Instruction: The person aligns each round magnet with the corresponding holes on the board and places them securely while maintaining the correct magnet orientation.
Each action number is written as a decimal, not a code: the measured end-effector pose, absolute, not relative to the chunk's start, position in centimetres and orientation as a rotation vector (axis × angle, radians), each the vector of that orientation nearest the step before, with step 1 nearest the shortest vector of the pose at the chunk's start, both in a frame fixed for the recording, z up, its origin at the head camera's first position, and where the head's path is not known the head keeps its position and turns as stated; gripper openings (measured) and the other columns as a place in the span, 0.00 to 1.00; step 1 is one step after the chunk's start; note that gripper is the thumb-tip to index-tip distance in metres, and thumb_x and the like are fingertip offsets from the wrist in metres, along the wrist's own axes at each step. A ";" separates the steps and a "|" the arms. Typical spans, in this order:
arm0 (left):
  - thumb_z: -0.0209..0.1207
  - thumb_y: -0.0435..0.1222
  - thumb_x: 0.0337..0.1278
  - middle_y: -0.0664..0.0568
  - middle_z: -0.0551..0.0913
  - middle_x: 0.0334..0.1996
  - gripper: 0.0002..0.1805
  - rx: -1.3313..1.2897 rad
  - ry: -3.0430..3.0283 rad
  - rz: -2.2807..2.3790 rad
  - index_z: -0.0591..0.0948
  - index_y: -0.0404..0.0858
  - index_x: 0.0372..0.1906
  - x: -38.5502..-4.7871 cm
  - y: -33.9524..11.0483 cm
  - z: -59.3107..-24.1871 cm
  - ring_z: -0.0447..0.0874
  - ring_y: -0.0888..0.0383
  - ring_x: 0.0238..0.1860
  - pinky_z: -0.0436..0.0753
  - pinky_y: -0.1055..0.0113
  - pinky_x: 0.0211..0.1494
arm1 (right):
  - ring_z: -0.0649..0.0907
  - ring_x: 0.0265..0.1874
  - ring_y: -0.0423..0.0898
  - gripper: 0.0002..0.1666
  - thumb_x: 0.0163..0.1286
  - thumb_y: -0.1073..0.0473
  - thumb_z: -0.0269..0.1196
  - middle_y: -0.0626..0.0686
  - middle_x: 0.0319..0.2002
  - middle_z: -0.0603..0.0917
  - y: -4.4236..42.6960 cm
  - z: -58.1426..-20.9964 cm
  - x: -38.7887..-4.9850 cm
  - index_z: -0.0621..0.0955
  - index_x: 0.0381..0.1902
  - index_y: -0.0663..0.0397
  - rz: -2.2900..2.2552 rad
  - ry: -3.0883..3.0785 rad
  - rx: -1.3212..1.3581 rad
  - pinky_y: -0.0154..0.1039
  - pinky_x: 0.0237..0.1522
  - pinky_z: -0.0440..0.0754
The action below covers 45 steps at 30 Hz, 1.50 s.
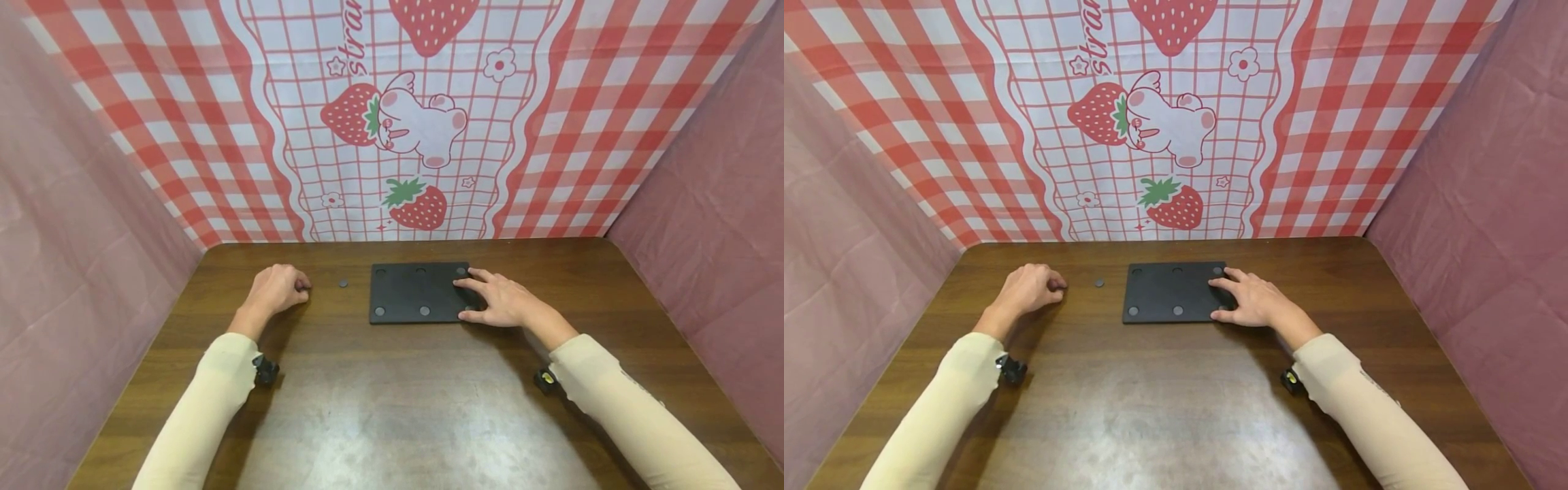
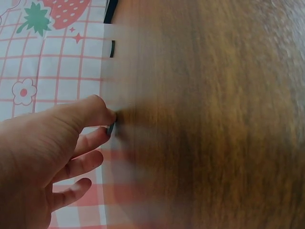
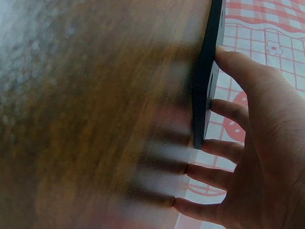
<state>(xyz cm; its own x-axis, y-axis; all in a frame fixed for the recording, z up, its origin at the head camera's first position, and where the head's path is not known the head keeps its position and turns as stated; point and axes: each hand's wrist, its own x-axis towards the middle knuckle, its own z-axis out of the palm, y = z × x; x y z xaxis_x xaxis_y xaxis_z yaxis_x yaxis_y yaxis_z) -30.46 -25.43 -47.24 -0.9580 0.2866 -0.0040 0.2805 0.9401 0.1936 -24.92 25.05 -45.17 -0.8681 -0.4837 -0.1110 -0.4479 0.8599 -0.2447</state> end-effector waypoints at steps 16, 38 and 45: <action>0.75 0.46 0.60 0.53 0.97 0.45 0.14 0.475 3.092 0.184 0.96 0.48 0.49 -28.1 -23.8 -44.5 0.95 0.49 0.49 0.88 0.49 0.53 | 0.75 0.79 0.77 0.48 0.76 0.29 0.70 0.69 0.87 0.66 25.0 -45.1 -24.9 0.74 0.85 0.41 -0.303 2.866 -0.712 0.79 0.69 0.79; 0.73 0.44 0.57 0.51 0.96 0.40 0.12 0.535 3.172 0.215 0.97 0.47 0.45 -28.1 -23.5 -44.2 0.94 0.49 0.43 0.88 0.49 0.48 | 0.75 0.79 0.77 0.48 0.75 0.29 0.70 0.69 0.87 0.67 25.1 -45.2 -25.0 0.74 0.85 0.41 -0.300 2.871 -0.724 0.79 0.69 0.80; 0.73 0.43 0.57 0.51 0.95 0.40 0.11 0.539 3.185 0.216 0.96 0.47 0.44 -28.4 -23.3 -44.1 0.94 0.49 0.42 0.87 0.50 0.46 | 0.76 0.78 0.77 0.48 0.75 0.30 0.70 0.69 0.87 0.67 25.1 -45.2 -24.9 0.74 0.85 0.42 -0.305 2.876 -0.727 0.79 0.68 0.80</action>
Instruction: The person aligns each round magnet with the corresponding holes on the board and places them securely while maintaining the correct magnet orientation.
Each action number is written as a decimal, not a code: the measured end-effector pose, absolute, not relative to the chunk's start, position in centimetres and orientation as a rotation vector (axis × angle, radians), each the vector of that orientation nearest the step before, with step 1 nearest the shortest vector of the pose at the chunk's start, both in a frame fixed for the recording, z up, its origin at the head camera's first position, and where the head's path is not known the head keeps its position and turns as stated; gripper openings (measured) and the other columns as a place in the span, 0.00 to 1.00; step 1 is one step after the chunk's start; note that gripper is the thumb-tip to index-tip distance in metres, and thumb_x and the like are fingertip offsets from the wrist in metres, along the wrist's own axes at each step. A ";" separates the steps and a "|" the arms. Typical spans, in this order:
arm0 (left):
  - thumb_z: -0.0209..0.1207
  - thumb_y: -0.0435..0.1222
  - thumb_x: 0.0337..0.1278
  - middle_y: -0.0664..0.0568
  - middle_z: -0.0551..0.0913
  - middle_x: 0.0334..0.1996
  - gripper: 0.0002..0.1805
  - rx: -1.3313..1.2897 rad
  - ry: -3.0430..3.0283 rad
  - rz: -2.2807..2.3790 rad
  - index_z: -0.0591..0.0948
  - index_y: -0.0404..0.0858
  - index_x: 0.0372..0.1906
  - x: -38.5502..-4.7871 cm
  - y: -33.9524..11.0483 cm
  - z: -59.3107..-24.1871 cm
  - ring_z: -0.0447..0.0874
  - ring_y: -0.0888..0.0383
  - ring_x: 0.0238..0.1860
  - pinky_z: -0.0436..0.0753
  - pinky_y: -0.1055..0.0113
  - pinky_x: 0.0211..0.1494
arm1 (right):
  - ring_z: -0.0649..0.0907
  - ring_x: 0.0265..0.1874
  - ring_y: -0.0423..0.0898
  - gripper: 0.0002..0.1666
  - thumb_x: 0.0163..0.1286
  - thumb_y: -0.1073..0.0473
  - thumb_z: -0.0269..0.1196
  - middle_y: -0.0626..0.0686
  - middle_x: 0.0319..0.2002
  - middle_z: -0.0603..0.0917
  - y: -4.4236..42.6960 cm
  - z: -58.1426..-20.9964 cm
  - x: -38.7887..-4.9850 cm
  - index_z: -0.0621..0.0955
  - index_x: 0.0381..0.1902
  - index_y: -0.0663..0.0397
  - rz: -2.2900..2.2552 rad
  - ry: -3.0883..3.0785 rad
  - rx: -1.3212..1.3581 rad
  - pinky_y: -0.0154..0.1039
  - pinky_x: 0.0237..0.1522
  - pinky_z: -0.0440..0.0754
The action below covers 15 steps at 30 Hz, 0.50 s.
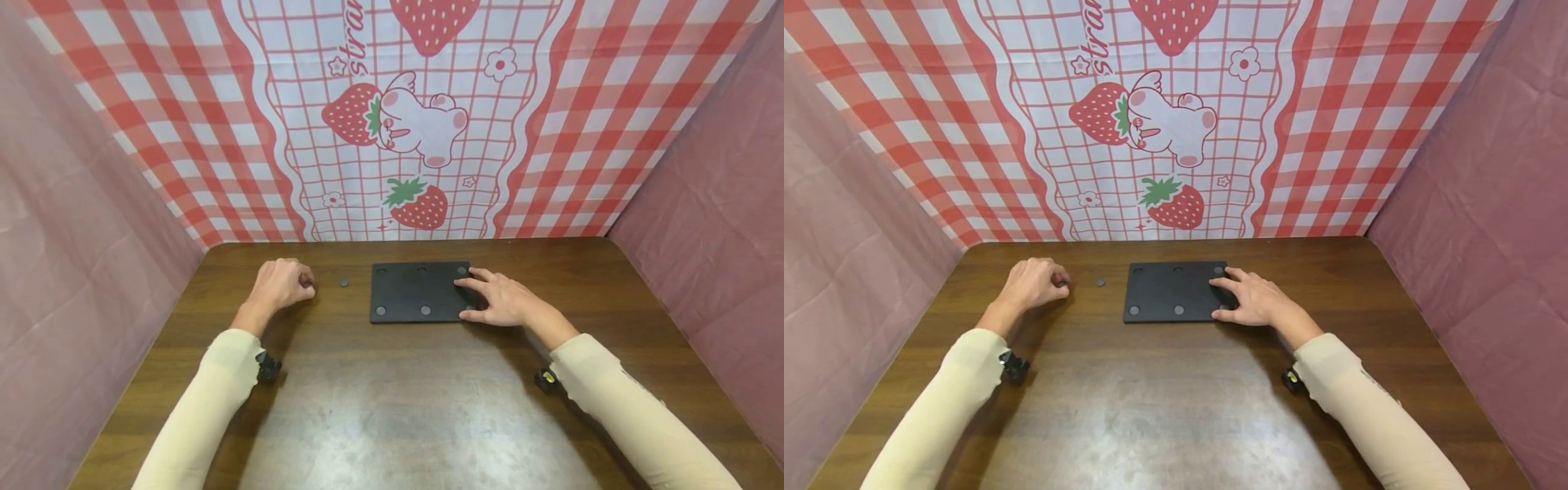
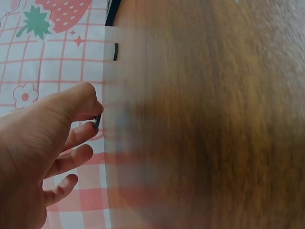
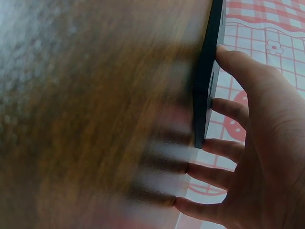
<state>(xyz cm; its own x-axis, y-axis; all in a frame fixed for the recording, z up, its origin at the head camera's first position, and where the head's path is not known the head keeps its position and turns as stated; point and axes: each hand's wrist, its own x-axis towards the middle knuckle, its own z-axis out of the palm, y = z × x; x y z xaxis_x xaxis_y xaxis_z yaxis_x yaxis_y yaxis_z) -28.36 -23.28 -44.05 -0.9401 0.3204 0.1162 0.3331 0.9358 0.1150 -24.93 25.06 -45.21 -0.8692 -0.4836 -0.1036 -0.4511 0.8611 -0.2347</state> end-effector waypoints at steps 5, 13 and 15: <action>0.72 0.43 0.57 0.51 0.95 0.39 0.11 -0.516 -2.990 -0.218 0.96 0.47 0.43 -28.6 -23.0 -44.0 0.94 0.49 0.42 0.87 0.50 0.46 | 0.76 0.78 0.77 0.48 0.75 0.30 0.71 0.70 0.86 0.68 25.1 -45.1 -25.0 0.75 0.85 0.42 -0.301 2.884 -0.730 0.79 0.68 0.80; 0.73 0.43 0.57 0.52 0.95 0.39 0.10 -0.534 -2.977 -0.190 0.97 0.48 0.43 -28.9 -22.4 -44.0 0.94 0.49 0.42 0.86 0.50 0.45 | 0.75 0.79 0.77 0.48 0.76 0.30 0.70 0.69 0.87 0.67 25.1 -45.2 -25.0 0.74 0.85 0.42 -0.300 2.871 -0.719 0.79 0.69 0.79; 0.73 0.43 0.57 0.52 0.95 0.39 0.10 -0.536 -2.974 -0.188 0.97 0.48 0.42 -28.9 -22.2 -44.0 0.94 0.49 0.42 0.86 0.51 0.45 | 0.75 0.79 0.78 0.48 0.76 0.30 0.70 0.69 0.87 0.67 25.0 -45.2 -25.0 0.74 0.85 0.42 -0.303 2.870 -0.717 0.79 0.69 0.79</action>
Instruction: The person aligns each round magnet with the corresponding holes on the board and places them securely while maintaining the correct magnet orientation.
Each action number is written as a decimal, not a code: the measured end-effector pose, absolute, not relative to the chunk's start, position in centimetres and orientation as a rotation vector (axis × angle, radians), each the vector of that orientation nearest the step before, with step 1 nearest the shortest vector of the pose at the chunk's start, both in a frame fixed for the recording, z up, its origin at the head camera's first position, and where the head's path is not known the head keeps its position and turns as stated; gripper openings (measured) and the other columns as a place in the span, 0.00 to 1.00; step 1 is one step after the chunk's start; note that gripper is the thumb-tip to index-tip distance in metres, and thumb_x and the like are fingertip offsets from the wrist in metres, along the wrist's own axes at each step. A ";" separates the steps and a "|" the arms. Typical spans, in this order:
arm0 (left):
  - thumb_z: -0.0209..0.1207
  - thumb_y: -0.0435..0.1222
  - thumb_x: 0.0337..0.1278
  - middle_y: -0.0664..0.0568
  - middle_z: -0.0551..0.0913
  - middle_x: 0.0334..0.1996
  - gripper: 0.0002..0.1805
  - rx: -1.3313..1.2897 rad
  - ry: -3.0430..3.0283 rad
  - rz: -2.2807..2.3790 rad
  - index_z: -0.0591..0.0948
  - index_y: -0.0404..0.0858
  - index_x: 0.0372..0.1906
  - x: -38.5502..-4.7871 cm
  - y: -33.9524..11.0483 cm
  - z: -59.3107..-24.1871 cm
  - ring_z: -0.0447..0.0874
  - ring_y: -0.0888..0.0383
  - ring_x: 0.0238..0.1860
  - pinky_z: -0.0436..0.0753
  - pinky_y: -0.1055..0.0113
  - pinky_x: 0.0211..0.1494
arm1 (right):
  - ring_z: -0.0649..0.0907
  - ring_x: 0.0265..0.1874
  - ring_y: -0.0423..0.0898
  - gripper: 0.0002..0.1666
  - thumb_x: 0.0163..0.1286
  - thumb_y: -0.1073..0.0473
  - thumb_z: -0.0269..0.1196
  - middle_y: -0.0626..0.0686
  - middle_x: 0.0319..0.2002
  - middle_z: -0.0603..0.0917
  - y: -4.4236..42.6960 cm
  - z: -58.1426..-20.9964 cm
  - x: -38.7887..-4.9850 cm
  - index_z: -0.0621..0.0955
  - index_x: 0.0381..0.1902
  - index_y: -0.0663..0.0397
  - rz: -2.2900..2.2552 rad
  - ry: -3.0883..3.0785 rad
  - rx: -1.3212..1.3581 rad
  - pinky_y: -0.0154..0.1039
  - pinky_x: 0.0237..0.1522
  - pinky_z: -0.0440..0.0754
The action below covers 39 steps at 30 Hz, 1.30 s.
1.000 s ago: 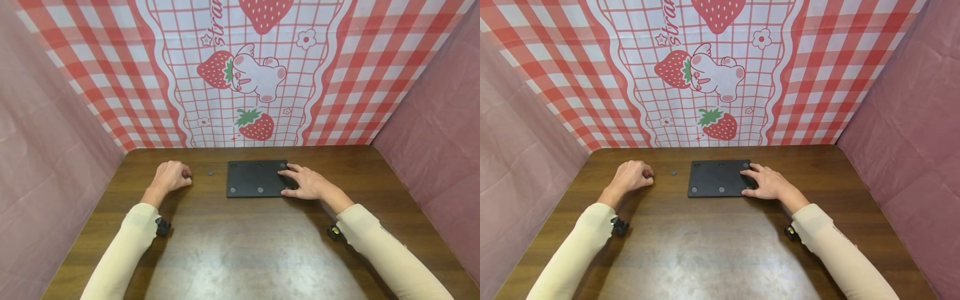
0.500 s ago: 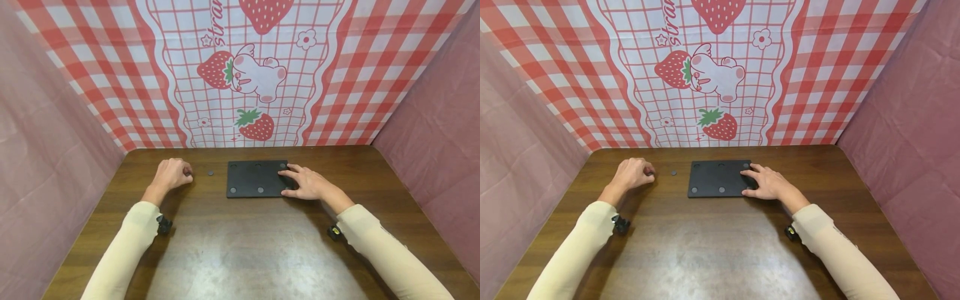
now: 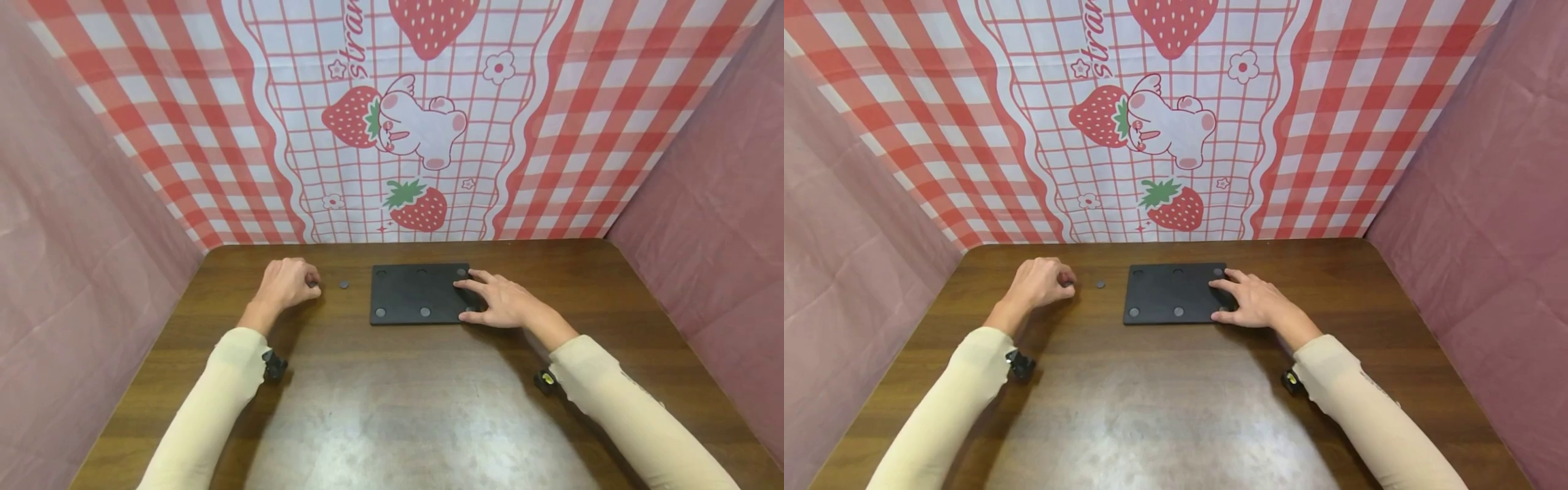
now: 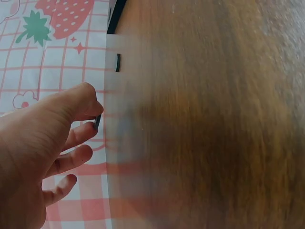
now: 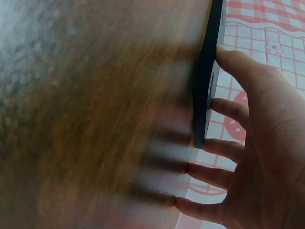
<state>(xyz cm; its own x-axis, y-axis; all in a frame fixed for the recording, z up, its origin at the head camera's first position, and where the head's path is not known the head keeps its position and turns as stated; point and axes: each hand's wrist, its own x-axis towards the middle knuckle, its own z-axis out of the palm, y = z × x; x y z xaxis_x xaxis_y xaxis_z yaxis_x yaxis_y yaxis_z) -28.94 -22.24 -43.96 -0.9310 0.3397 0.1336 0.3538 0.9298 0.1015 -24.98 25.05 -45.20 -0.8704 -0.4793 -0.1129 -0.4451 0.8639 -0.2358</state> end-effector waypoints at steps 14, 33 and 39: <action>0.71 0.43 0.56 0.53 0.94 0.38 0.12 -0.520 -2.980 -0.289 0.97 0.47 0.43 -29.4 -21.1 -44.0 0.90 0.52 0.40 0.85 0.52 0.45 | 0.75 0.79 0.77 0.48 0.76 0.30 0.70 0.69 0.87 0.67 25.1 -45.2 -25.0 0.74 0.86 0.41 -0.299 2.871 -0.713 0.80 0.69 0.79; 0.72 0.43 0.58 0.53 0.93 0.36 0.10 -0.532 -2.965 -0.368 0.97 0.47 0.42 -29.8 -19.5 -43.9 0.88 0.54 0.39 0.83 0.54 0.45 | 0.75 0.79 0.78 0.48 0.76 0.30 0.69 0.68 0.87 0.66 25.1 -45.2 -24.9 0.73 0.86 0.41 -0.299 2.867 -0.710 0.79 0.69 0.79; 0.73 0.44 0.57 0.53 0.92 0.36 0.10 -0.542 -2.963 -0.368 0.97 0.47 0.42 -29.8 -18.8 -43.8 0.88 0.54 0.40 0.84 0.53 0.47 | 0.75 0.79 0.77 0.48 0.76 0.30 0.70 0.69 0.87 0.66 25.1 -45.2 -24.9 0.73 0.86 0.41 -0.301 2.867 -0.714 0.80 0.69 0.79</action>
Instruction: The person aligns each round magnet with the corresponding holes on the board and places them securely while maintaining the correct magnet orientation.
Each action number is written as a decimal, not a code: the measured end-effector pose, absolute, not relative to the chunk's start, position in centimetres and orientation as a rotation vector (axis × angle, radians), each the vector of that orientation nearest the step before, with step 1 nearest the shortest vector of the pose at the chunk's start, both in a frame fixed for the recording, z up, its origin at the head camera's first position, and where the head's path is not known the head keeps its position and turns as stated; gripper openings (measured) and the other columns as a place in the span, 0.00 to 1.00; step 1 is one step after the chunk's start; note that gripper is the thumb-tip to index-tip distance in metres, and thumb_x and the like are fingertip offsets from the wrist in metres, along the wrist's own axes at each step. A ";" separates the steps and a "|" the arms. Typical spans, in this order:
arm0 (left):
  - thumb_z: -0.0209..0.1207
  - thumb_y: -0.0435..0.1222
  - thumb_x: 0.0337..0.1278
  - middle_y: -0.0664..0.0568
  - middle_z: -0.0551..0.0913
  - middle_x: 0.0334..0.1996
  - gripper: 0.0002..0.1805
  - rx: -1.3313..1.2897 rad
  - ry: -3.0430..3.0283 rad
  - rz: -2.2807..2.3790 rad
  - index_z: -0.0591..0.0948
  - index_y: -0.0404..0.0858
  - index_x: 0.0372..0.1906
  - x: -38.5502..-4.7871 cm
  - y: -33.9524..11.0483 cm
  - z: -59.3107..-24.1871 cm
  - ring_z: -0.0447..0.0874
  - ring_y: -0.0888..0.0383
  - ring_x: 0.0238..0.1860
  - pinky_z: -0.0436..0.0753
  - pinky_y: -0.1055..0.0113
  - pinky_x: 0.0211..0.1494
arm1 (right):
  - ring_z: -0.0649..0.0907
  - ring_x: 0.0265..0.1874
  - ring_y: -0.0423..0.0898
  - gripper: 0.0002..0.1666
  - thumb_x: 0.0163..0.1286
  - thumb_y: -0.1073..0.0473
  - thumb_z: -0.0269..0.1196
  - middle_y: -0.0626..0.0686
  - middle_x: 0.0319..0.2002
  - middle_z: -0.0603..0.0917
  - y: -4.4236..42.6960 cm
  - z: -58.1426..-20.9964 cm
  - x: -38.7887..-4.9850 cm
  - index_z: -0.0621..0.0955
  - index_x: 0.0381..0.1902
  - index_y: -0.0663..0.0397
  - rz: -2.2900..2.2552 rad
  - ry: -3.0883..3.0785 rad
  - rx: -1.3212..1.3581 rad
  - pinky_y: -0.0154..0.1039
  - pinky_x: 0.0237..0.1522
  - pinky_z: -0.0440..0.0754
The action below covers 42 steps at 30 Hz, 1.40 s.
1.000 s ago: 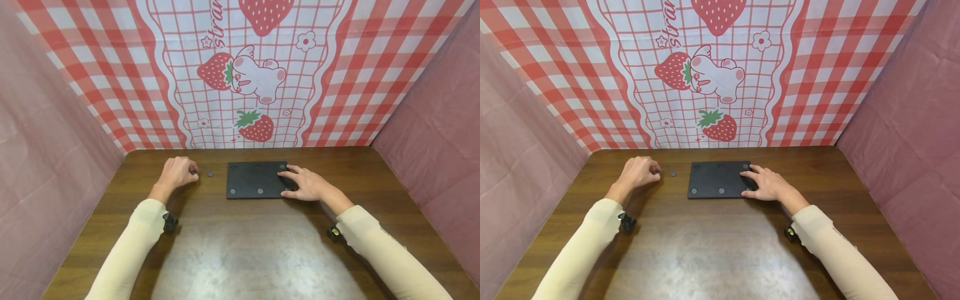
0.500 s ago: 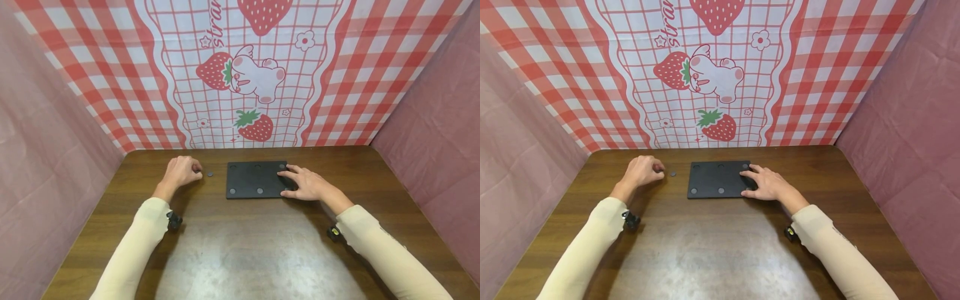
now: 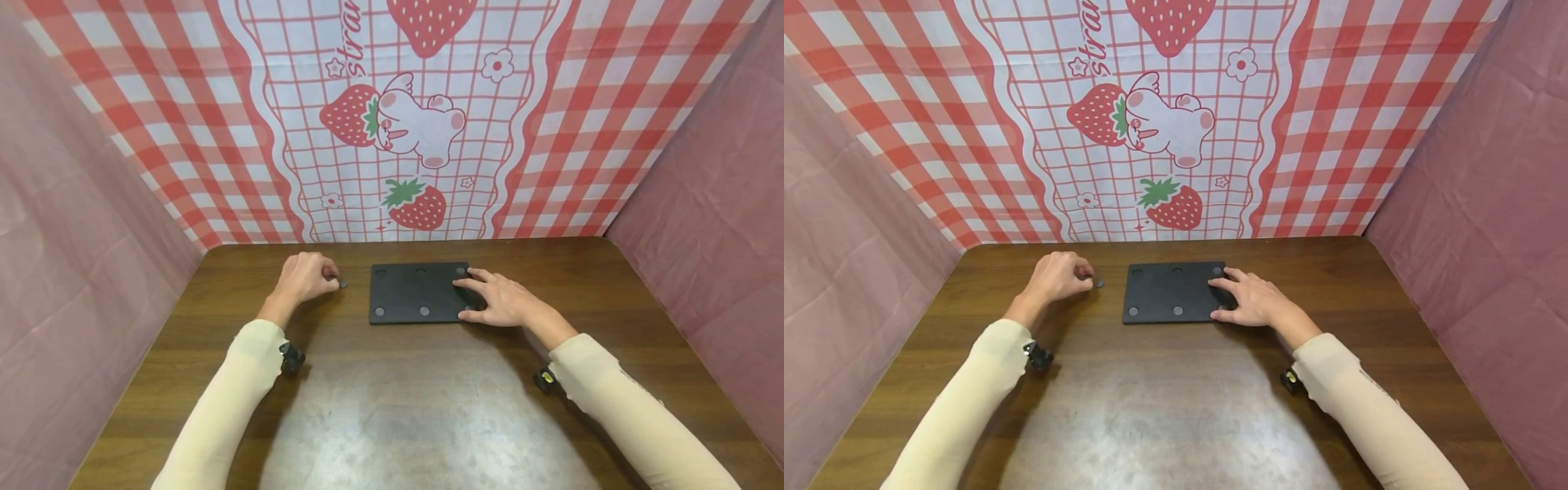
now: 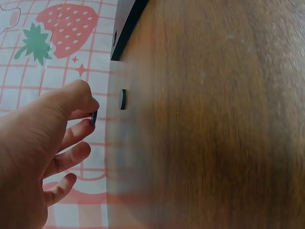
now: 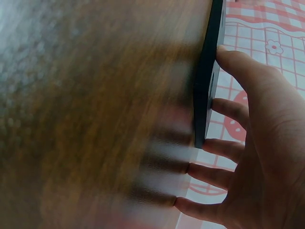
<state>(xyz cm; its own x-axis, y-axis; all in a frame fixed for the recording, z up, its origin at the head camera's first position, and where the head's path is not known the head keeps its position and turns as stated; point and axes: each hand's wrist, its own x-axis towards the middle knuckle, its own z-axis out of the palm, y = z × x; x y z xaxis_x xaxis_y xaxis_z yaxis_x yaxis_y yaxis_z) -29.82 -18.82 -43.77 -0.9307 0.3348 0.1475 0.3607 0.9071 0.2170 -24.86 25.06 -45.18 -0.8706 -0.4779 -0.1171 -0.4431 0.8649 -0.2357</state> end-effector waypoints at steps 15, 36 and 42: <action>0.72 0.43 0.61 0.51 0.94 0.39 0.11 -0.574 -2.947 -0.369 0.97 0.46 0.45 -30.3 -17.2 -44.0 0.91 0.52 0.44 0.86 0.51 0.51 | 0.75 0.79 0.78 0.48 0.76 0.30 0.69 0.69 0.87 0.66 25.0 -45.1 -24.9 0.73 0.86 0.41 -0.293 2.870 -0.717 0.79 0.69 0.79; 0.72 0.43 0.62 0.53 0.95 0.40 0.10 -0.609 -2.926 -0.373 0.97 0.48 0.45 -30.9 -15.0 -44.0 0.93 0.52 0.45 0.86 0.52 0.51 | 0.74 0.80 0.77 0.48 0.76 0.30 0.69 0.68 0.88 0.66 25.1 -45.2 -24.9 0.73 0.86 0.41 -0.301 2.876 -0.702 0.80 0.70 0.78; 0.72 0.42 0.61 0.54 0.95 0.39 0.09 -0.611 -2.915 -0.372 0.97 0.49 0.44 -31.0 -14.6 -44.1 0.92 0.52 0.43 0.86 0.53 0.50 | 0.75 0.79 0.77 0.48 0.76 0.30 0.69 0.68 0.87 0.67 25.1 -45.3 -24.9 0.73 0.86 0.41 -0.297 2.882 -0.719 0.79 0.70 0.79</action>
